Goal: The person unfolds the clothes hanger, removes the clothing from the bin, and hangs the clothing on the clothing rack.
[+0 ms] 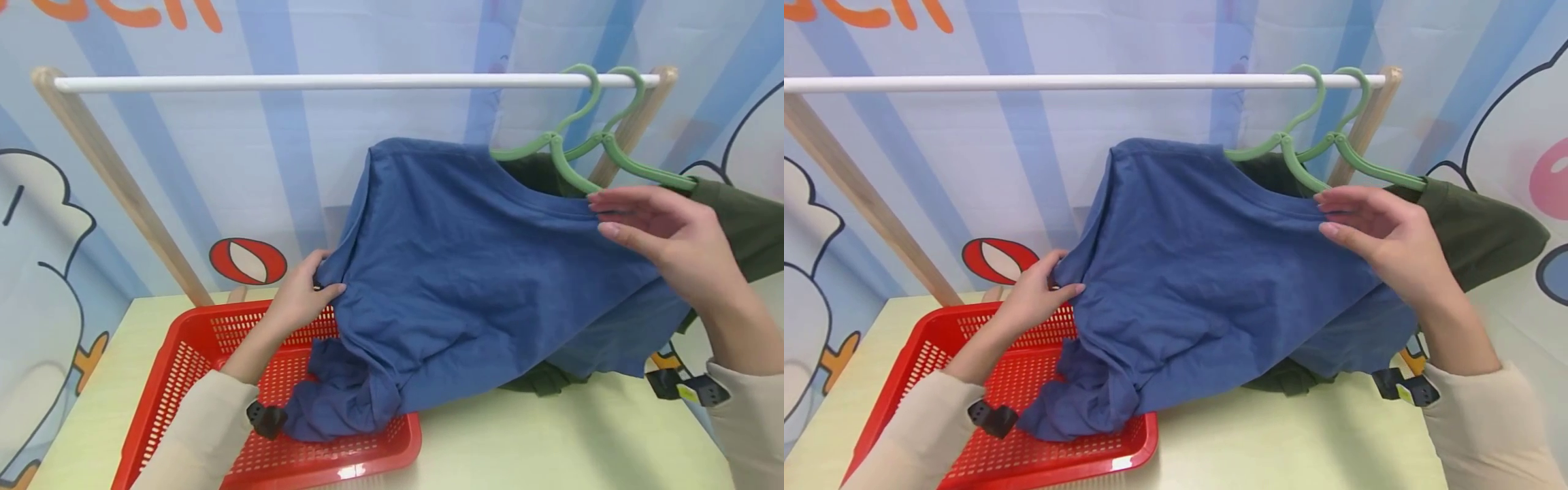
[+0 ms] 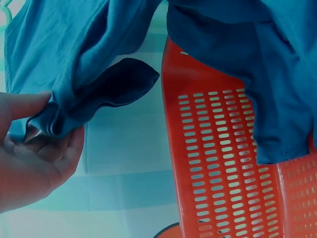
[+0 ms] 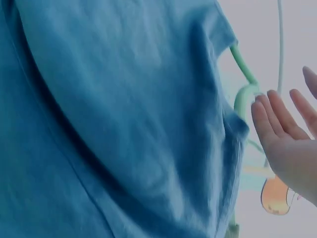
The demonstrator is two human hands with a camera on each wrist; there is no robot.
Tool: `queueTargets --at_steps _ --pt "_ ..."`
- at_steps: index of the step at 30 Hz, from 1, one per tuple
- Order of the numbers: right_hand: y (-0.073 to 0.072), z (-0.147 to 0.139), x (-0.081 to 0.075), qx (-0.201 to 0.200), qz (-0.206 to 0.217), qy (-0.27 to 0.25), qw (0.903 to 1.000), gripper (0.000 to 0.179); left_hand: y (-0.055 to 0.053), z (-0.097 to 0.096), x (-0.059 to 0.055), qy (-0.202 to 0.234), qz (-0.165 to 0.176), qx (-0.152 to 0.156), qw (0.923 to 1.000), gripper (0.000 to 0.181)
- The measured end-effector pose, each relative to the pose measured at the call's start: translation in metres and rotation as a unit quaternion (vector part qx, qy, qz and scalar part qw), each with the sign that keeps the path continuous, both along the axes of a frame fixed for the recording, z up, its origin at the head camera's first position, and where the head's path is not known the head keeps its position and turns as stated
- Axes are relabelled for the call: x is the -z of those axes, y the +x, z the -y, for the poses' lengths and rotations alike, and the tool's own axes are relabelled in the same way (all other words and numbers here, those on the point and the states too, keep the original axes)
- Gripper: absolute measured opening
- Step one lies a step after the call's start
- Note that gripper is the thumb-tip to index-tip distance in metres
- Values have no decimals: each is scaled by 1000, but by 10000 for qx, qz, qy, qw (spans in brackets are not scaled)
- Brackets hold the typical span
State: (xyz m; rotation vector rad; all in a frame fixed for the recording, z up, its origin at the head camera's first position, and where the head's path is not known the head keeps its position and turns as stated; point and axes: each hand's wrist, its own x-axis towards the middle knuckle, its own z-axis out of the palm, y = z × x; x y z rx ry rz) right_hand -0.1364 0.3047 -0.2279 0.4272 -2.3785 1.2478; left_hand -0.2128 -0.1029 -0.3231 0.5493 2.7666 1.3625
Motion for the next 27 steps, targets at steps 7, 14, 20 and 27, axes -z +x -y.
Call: queueTargets --at_steps 7,14,20,27 --pt "-9 22 26 -1475 631 -45 9870 39 5 18 9 125 409 193 9989 40" --pt "-21 52 78 -2036 1456 -317 9676 42 18 44 17 -259 777 328 9961 45" --pt "-25 83 122 -2605 1769 -269 9488 44 32 72 22 -461 922 319 9942 53" --pt "-20 120 155 -3290 1908 120 9248 49 47 104 25 -725 1163 8 9906 63"
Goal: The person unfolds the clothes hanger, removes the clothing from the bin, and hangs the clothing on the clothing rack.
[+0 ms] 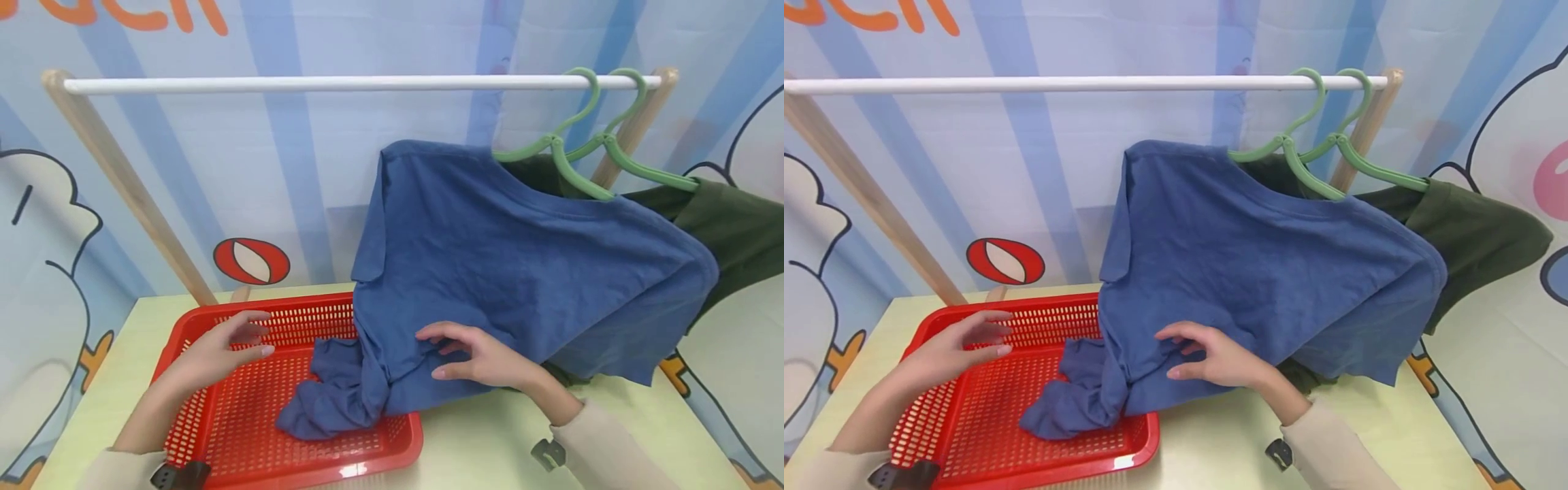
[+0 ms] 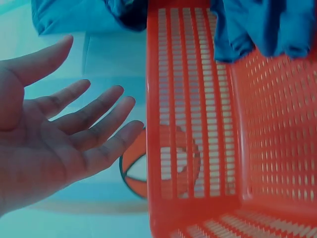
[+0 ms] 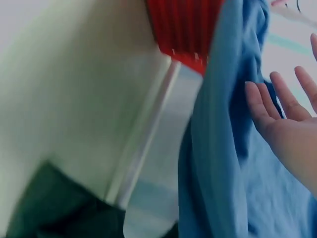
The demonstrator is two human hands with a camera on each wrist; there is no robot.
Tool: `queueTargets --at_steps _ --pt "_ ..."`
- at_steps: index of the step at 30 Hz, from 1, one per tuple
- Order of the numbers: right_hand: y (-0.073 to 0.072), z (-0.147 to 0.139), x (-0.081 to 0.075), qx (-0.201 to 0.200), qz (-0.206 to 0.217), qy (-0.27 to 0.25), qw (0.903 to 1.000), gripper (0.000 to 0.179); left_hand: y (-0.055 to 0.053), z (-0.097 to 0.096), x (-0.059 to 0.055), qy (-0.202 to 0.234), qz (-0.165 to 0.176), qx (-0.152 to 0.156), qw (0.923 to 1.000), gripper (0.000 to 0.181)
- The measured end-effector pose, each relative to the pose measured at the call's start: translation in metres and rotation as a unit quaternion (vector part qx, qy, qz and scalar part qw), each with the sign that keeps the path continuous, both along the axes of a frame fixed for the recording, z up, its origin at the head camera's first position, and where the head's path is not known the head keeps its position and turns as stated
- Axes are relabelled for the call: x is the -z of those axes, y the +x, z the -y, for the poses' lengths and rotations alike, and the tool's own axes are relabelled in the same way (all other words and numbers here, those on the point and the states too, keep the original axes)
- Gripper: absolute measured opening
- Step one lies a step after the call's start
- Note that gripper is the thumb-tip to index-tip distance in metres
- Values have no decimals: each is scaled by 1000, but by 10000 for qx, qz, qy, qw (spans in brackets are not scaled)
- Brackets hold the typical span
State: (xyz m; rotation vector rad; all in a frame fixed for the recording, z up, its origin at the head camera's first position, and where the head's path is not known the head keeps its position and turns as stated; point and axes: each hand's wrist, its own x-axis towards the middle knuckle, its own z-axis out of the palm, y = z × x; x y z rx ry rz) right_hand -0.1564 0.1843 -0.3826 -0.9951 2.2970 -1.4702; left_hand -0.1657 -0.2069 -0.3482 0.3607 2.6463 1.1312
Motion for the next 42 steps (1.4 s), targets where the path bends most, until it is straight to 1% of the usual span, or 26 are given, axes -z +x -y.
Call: queueTargets --at_steps 3,5,9,11,14,16,18,20,24,27,30,35,38,42 --pt "4 15 4 -144 -209 97 9996 50 6 13 -1 -89 33 -83 9999 66" --pt "7 24 5 -254 -379 72 9989 49 10 21 -2 -151 72 -120 9998 67" --pt "11 42 6 -486 -770 -24 9958 48 17 36 -4 -269 220 -238 9991 70" --pt "12 49 8 -608 -931 17 9938 47 20 45 -5 -352 290 -282 9986 71" --pt "11 56 12 -691 -921 281 9930 48 26 61 -5 -511 319 -406 9974 73" --pt "9 56 15 -663 -870 519 9926 49 28 71 -3 -600 290 -478 9966 73" --pt "7 55 18 -577 -833 725 9922 49 30 81 0 -676 298 -565 9957 74" --pt "5 52 20 -491 -899 855 9911 50 31 89 5 -761 286 -616 9948 74" --pt "2 49 22 -467 -1144 1014 9871 50 32 103 16 -894 446 -768 9920 75" --pt "1 50 22 -461 -1172 1109 9858 50 34 112 24 -959 588 -823 9902 76" --pt "1 54 22 -377 -1181 1232 9846 47 37 119 33 -862 711 -790 9906 76" --pt "0 59 25 -343 -1244 1324 9828 40 38 126 43 -657 1132 -918 9871 76" --pt "-1 60 27 -363 -1355 1388 9803 38 38 128 46 -476 1326 -1042 9845 75" --pt "0 62 28 -244 -1514 1472 9771 37 39 130 47 -293 1337 -1067 9848 73"
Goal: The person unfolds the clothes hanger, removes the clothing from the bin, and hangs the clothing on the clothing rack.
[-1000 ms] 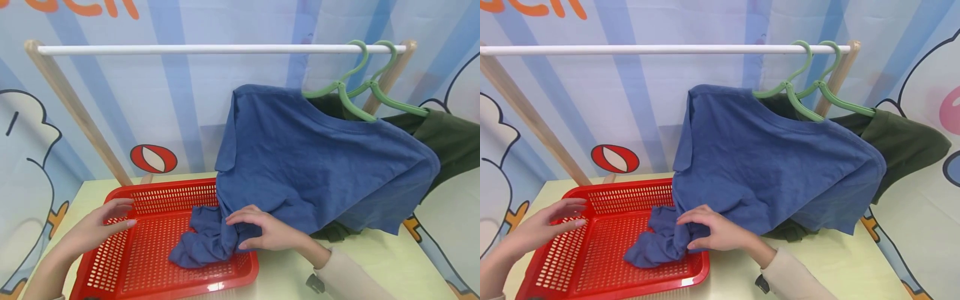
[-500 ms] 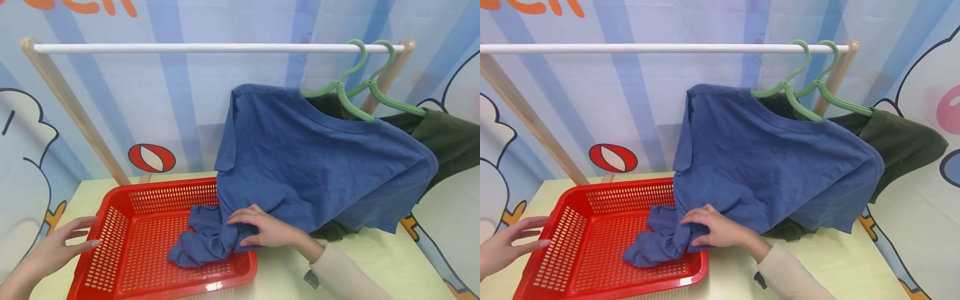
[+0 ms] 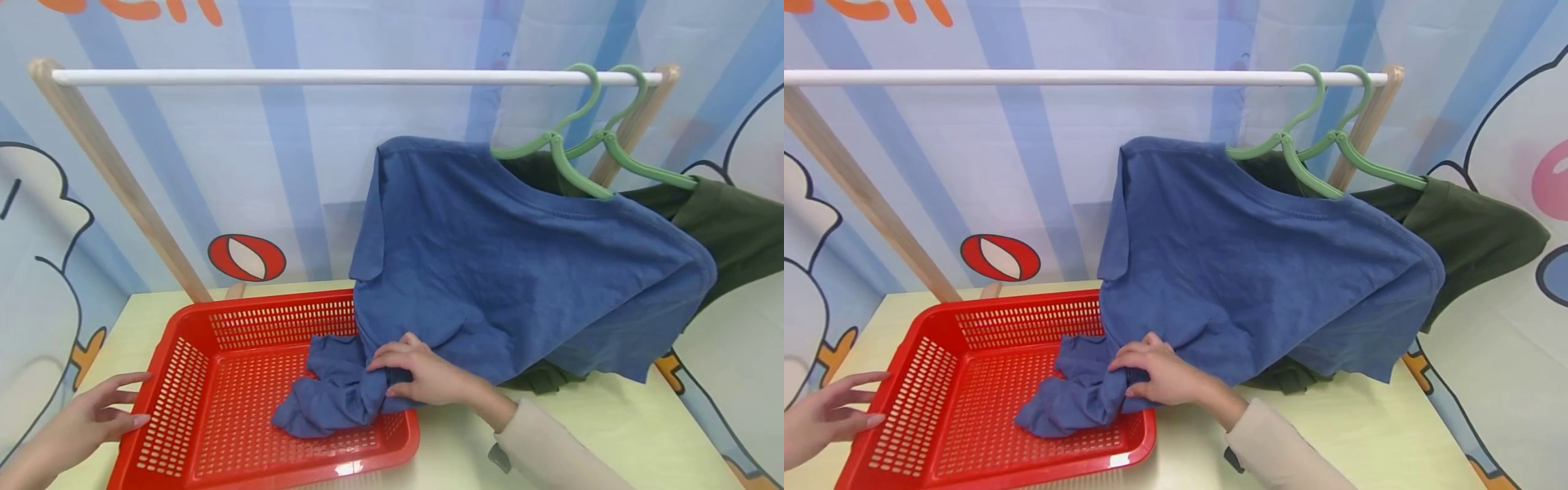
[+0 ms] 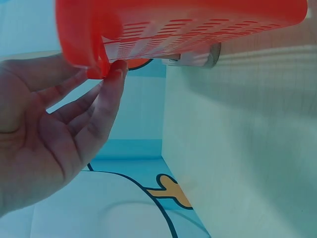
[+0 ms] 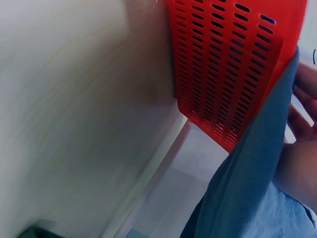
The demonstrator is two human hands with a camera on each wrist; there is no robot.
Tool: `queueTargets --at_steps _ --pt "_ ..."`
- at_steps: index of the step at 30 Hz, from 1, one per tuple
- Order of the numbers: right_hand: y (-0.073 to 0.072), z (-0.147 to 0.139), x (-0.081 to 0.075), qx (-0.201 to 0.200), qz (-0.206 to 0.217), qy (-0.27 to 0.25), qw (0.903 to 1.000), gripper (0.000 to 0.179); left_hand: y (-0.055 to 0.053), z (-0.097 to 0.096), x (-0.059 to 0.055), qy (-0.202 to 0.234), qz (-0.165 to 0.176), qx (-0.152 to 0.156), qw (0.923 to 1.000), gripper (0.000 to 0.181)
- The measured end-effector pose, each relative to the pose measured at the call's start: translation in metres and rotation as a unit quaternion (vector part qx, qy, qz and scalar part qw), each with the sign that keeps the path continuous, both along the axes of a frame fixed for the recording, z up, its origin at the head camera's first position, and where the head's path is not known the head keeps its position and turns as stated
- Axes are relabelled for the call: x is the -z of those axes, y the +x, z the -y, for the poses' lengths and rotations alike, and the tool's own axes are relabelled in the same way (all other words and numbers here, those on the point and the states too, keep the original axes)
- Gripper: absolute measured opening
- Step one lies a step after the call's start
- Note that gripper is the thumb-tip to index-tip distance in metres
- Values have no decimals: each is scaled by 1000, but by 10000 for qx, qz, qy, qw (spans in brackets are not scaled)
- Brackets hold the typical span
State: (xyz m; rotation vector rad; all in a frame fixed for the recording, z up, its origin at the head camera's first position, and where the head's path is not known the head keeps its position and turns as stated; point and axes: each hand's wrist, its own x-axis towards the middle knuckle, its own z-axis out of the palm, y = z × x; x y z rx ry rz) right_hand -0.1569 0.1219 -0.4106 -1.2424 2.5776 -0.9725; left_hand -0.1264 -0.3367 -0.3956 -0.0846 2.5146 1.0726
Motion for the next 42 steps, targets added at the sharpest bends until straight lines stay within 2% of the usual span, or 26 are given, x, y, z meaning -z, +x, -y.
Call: queueTargets --at_steps 5,10,15,20,26,31,34,38,42 --pt "-2 2 4 158 -59 -164 9997 29 0 2 2 75 41 -127 9999 75" --pt "-4 1 6 308 -29 -571 9979 27 1 1 2 98 93 -222 9997 75" --pt "-6 -5 -1 552 104 -915 9942 29 0 -1 2 104 144 -254 9995 75" --pt "-12 -22 -10 796 225 -1042 9911 26 -1 -6 6 249 221 -268 9991 74" --pt "-27 -59 -20 1418 161 -1020 9845 25 -1 -10 13 403 217 -251 9986 73" --pt "-36 -90 -24 2041 222 -1062 9729 22 -2 -10 13 426 200 -244 9986 74" --pt "-39 -101 -22 2342 228 -900 9677 22 -2 -10 13 438 204 -254 9985 75" --pt "-37 -105 -22 2334 160 -632 9702 26 -2 -9 12 451 225 -256 9984 75" --pt "-29 -97 -29 1948 49 -983 9759 32 -2 -9 13 475 252 -249 9982 76"
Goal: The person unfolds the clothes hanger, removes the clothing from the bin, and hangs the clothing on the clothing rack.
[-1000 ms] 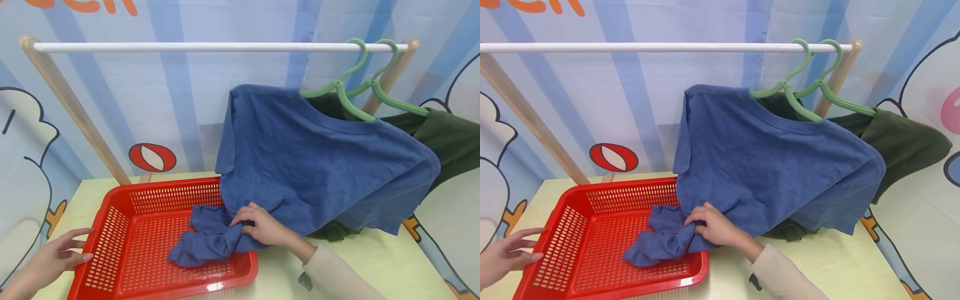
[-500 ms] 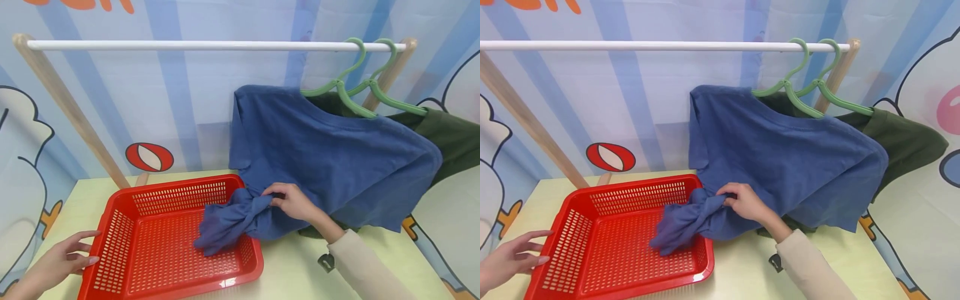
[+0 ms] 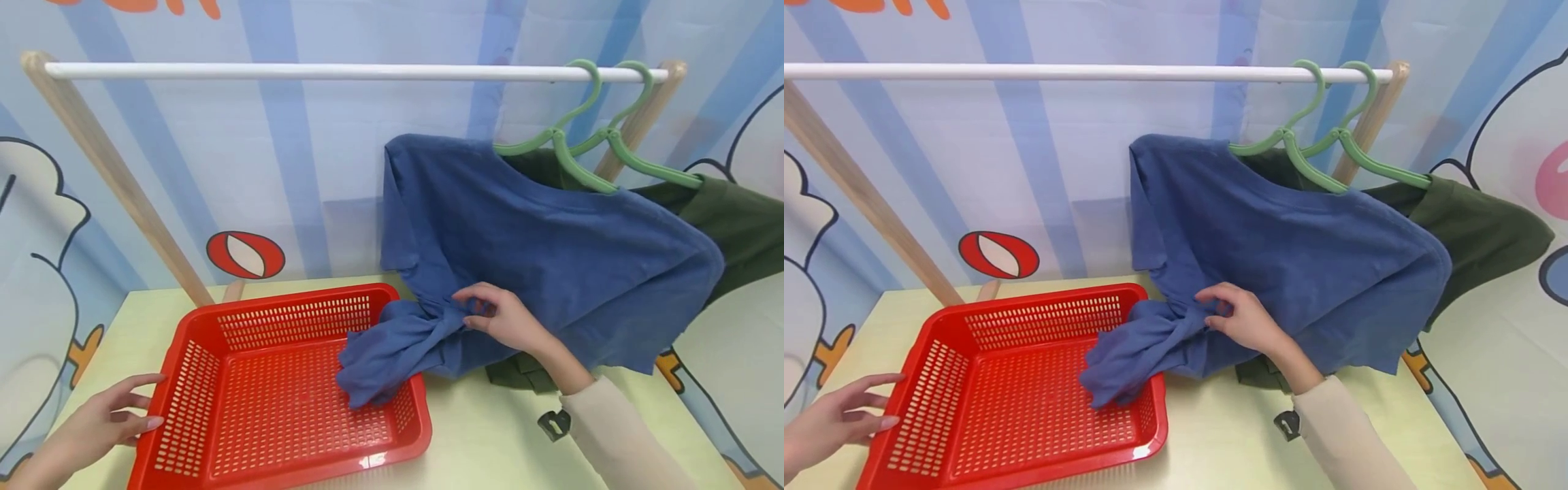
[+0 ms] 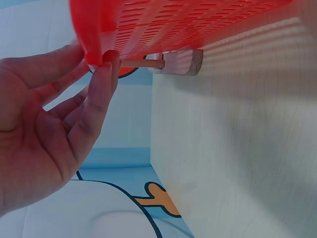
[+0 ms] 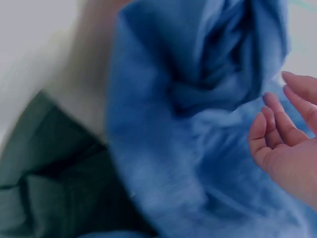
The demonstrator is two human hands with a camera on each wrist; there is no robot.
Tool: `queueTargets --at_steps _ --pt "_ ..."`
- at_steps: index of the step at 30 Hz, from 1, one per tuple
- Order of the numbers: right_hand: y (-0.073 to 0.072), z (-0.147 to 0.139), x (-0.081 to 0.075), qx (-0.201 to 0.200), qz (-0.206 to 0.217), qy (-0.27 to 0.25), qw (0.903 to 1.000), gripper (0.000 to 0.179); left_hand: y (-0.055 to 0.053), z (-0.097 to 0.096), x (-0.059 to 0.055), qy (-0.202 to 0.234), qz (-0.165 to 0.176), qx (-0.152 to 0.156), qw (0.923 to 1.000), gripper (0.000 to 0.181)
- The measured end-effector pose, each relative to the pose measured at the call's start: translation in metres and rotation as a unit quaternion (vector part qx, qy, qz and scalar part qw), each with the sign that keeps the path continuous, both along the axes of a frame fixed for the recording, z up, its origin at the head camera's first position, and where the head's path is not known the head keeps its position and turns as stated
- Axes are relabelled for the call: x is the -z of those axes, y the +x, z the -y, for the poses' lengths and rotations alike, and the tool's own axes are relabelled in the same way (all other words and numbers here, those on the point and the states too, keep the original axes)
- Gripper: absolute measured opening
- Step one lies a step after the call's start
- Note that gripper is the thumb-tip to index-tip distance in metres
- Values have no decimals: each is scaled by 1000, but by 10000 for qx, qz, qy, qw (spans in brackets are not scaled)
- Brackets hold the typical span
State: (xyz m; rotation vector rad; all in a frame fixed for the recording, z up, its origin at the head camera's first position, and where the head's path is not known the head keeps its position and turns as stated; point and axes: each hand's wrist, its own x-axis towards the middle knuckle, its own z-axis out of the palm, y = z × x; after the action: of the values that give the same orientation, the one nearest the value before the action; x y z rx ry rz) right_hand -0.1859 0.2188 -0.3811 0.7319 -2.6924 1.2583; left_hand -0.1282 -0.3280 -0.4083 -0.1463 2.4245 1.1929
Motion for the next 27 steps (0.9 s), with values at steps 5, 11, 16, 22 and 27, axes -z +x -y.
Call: queueTargets --at_steps 5,11,16,22,27 --pt "14 26 -5 -741 51 -440 9963 36 0 1 1 -26 3 -9 10000 76" --pt "22 56 10 -1233 90 465 9912 51 -1 0 1 -6 19 -7 10000 77" --pt "17 62 27 -1140 73 763 9905 47 0 0 -1 39 -21 31 10000 76" --pt "12 58 28 -1104 -147 234 9935 31 0 0 -1 10 5 22 10000 77" --pt "13 54 28 -1057 -46 112 9943 29 -1 -1 -1 10 58 -6 10000 78"
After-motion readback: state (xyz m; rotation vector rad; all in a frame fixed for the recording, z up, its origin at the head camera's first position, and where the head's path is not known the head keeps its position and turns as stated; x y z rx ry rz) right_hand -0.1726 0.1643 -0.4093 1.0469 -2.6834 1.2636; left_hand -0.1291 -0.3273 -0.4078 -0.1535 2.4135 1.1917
